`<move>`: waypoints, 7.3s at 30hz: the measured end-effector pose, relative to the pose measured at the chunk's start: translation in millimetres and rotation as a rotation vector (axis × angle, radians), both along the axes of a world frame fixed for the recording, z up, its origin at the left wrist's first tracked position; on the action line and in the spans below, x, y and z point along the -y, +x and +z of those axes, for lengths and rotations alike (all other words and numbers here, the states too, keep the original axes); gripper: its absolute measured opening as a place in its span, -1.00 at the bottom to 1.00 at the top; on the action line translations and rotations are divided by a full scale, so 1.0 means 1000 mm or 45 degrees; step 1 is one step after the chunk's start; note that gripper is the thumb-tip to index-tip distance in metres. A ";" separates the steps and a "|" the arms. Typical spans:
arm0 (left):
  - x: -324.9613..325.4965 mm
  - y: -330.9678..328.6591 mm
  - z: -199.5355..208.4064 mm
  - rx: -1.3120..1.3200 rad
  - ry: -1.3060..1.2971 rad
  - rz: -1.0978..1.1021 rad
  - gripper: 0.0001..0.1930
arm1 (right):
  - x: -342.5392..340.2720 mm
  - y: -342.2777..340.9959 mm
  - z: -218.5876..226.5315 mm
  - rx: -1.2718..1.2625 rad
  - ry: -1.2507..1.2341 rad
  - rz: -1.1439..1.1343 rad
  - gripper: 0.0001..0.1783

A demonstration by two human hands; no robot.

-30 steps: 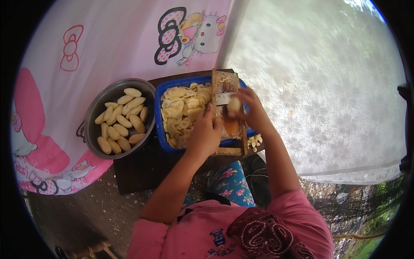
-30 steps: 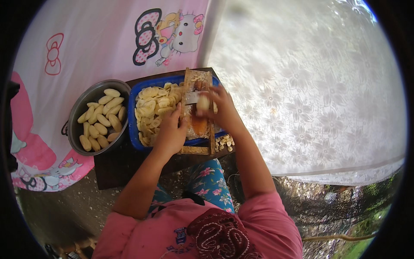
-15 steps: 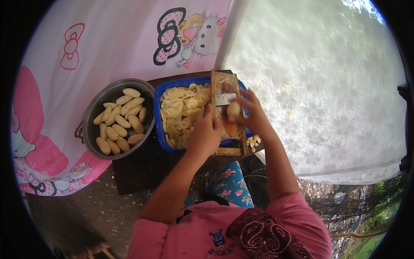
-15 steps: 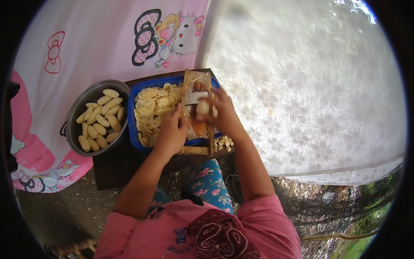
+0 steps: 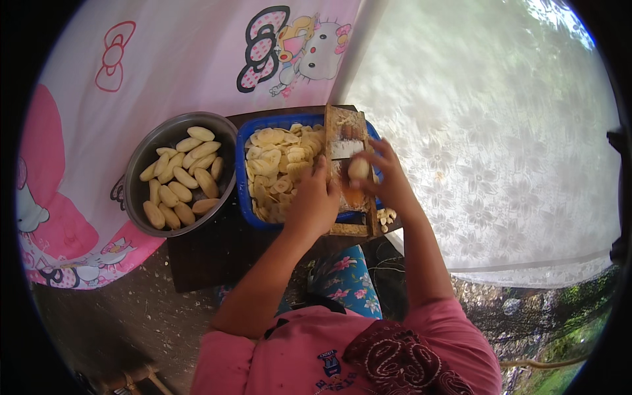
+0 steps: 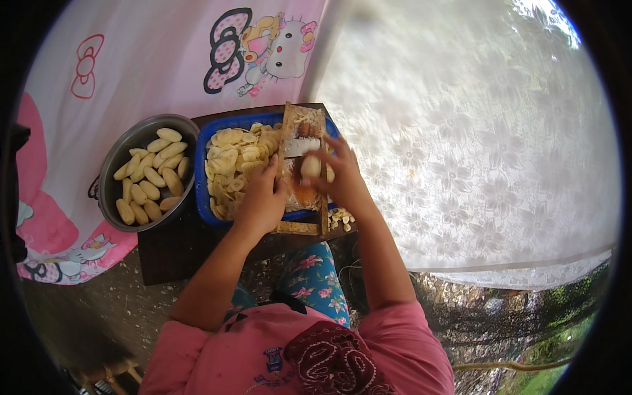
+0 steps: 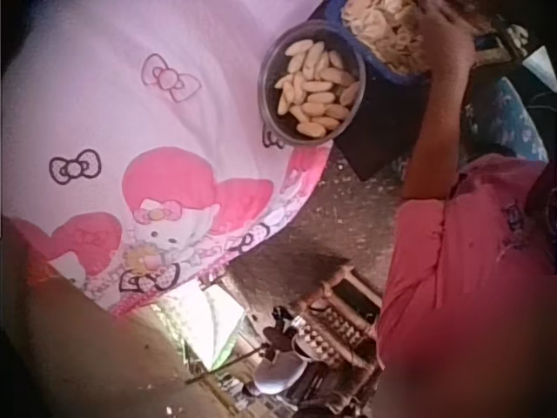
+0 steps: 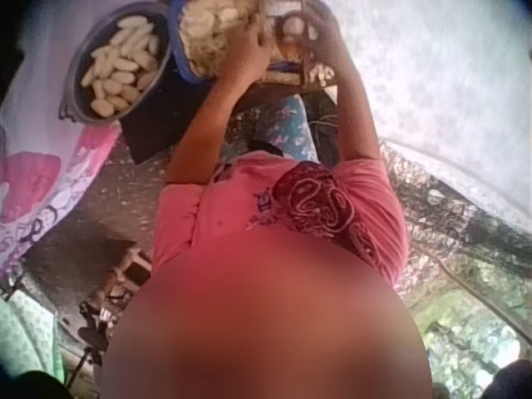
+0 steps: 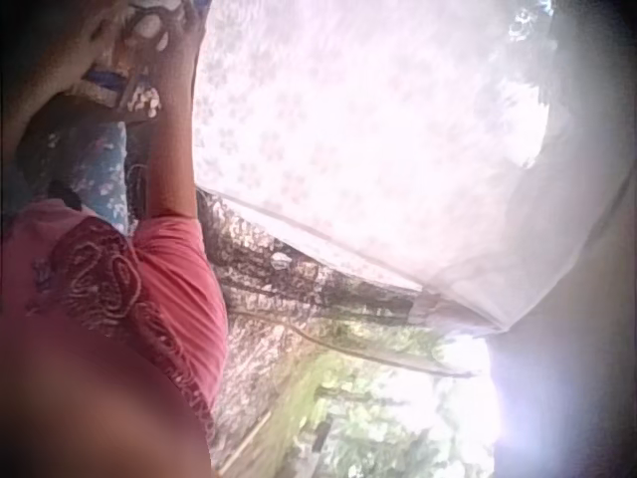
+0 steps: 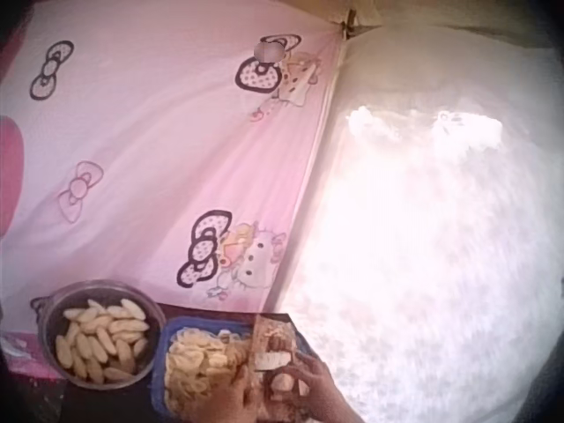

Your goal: The person sits and repeatedly slices peeled, oblong vegetables using a wooden manual slicer. Slices fall into a blue basket while whole vegetables are taken from a metal bowl. The person handles each vegetable one at a time and continues the slicing cycle.

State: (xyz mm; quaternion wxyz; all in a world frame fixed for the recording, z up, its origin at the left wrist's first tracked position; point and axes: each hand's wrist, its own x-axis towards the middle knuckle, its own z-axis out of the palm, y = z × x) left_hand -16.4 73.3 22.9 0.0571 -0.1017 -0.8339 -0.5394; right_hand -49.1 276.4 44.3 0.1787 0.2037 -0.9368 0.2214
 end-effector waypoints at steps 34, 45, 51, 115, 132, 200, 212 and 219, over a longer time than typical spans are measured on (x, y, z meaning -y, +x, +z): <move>-0.003 -0.005 -0.004 0.044 -0.026 -0.024 -0.43 | 0.002 -0.020 0.004 0.049 -0.123 -0.058 -0.37; -0.002 -0.004 0.000 -0.004 -0.073 -0.001 -0.45 | -0.001 0.016 -0.004 0.051 0.014 0.012 -0.37; -0.003 -0.008 -0.005 -0.081 -0.040 -0.009 -0.45 | -0.002 -0.060 -0.003 0.028 -0.198 -0.147 -0.40; 0.111 -0.023 0.020 0.093 0.312 0.045 -0.53 | -0.013 -0.033 0.015 0.331 -0.323 -0.198 -0.63; 0.053 -0.018 0.007 -0.001 0.025 0.156 -0.49 | 0.016 -0.052 0.032 0.127 -0.600 0.006 -0.72; 0.040 -0.003 -0.009 -0.185 -0.119 0.131 -0.46 | 0.056 -0.020 0.007 0.107 -0.280 -0.060 -0.44; 0.044 -0.004 -0.009 -0.123 -0.108 0.059 -0.46 | 0.053 -0.063 -0.007 0.112 -0.385 -0.122 -0.45; 0.045 0.000 -0.007 -0.109 -0.066 0.083 -0.47 | 0.050 -0.002 -0.004 0.167 -0.280 -0.075 -0.49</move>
